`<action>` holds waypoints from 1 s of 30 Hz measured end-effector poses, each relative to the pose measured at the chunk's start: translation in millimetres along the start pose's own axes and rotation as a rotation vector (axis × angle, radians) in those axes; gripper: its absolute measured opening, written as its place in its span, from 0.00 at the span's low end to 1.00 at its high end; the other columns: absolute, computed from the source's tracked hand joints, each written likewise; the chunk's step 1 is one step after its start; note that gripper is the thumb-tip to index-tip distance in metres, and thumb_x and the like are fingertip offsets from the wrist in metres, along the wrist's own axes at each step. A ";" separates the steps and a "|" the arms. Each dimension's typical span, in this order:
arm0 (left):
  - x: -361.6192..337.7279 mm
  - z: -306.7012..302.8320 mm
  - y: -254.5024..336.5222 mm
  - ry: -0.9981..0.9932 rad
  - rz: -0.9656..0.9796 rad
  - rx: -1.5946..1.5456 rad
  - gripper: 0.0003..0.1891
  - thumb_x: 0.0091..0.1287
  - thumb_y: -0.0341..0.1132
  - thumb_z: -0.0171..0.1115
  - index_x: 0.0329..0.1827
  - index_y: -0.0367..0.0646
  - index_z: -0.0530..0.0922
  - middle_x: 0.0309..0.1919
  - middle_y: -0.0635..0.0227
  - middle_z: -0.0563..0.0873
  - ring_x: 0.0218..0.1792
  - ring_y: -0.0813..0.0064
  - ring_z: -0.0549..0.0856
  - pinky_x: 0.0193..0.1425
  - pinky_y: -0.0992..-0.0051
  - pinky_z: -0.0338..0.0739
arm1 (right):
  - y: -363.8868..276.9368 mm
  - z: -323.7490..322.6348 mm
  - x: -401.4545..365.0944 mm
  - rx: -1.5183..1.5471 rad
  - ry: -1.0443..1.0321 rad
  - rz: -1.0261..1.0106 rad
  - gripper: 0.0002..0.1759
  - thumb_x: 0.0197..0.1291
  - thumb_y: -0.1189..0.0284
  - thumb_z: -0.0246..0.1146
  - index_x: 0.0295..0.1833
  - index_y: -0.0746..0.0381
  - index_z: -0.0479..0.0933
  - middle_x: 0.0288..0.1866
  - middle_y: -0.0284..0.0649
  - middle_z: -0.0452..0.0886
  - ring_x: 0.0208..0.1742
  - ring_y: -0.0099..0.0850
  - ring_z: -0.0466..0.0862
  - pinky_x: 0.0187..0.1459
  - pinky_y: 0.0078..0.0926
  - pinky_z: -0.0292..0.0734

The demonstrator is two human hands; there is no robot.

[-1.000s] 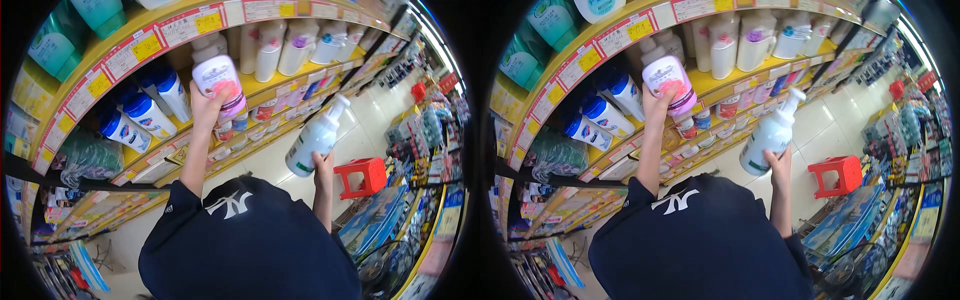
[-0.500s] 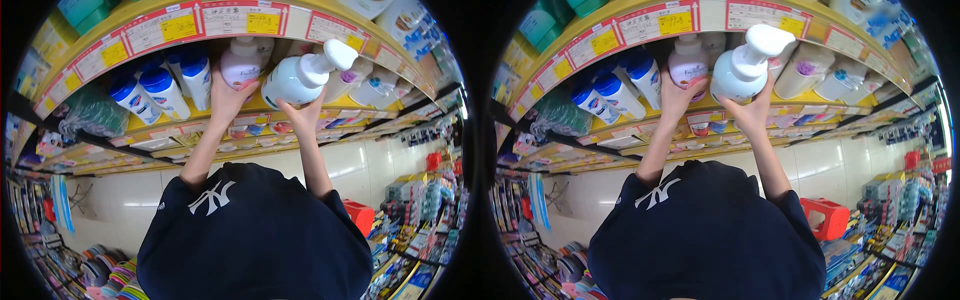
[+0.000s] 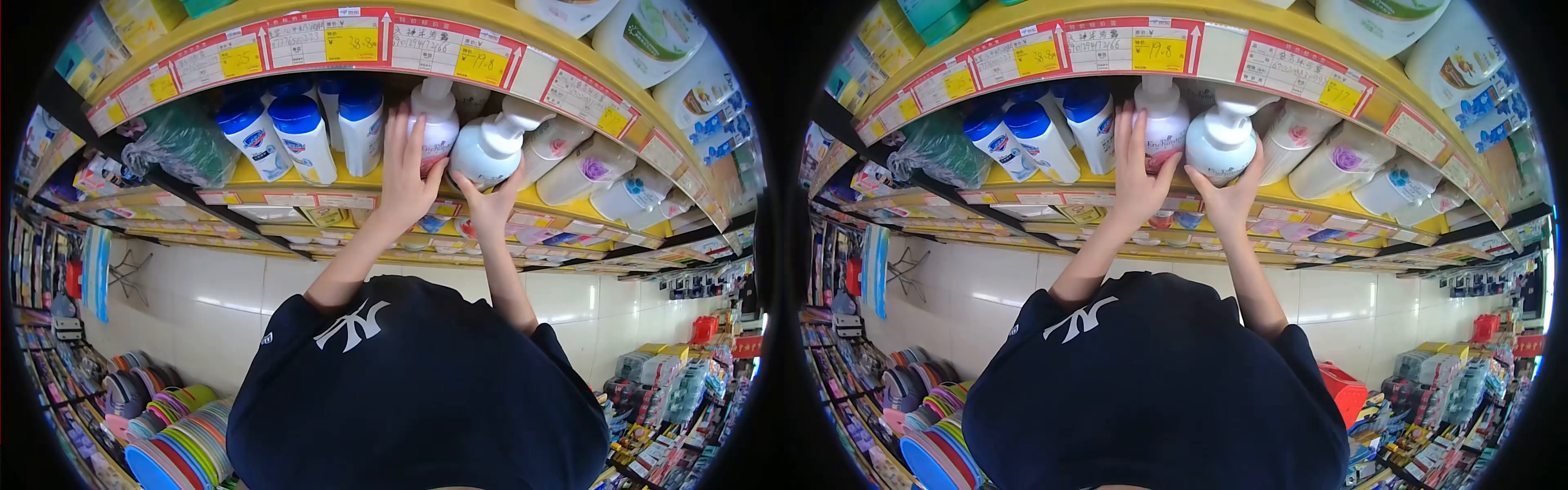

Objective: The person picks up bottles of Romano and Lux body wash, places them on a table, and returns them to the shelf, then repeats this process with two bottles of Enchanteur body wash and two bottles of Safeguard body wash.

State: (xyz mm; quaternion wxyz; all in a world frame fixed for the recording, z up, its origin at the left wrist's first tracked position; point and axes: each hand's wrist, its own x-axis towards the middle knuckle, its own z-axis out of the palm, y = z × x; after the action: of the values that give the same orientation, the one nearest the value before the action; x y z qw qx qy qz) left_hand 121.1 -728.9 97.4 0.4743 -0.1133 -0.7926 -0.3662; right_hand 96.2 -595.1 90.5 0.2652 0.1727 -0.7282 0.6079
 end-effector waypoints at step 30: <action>-16.0 -114.9 -47.0 0.031 -0.565 0.027 0.29 0.42 0.33 0.67 0.48 0.34 0.64 0.45 0.54 0.68 0.48 0.60 0.69 0.51 0.69 0.63 | -113.8 90.2 32.7 -0.647 -0.461 -0.710 0.29 0.39 0.64 0.63 0.51 0.60 0.67 0.53 0.47 0.67 0.54 0.41 0.65 0.53 0.36 0.62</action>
State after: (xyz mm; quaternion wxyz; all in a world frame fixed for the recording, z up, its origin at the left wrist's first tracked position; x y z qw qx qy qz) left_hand 181.6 -838.4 94.2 0.3669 0.1240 -0.7901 -0.4751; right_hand 119.5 -703.8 189.5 0.3275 0.4470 -0.8146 0.1713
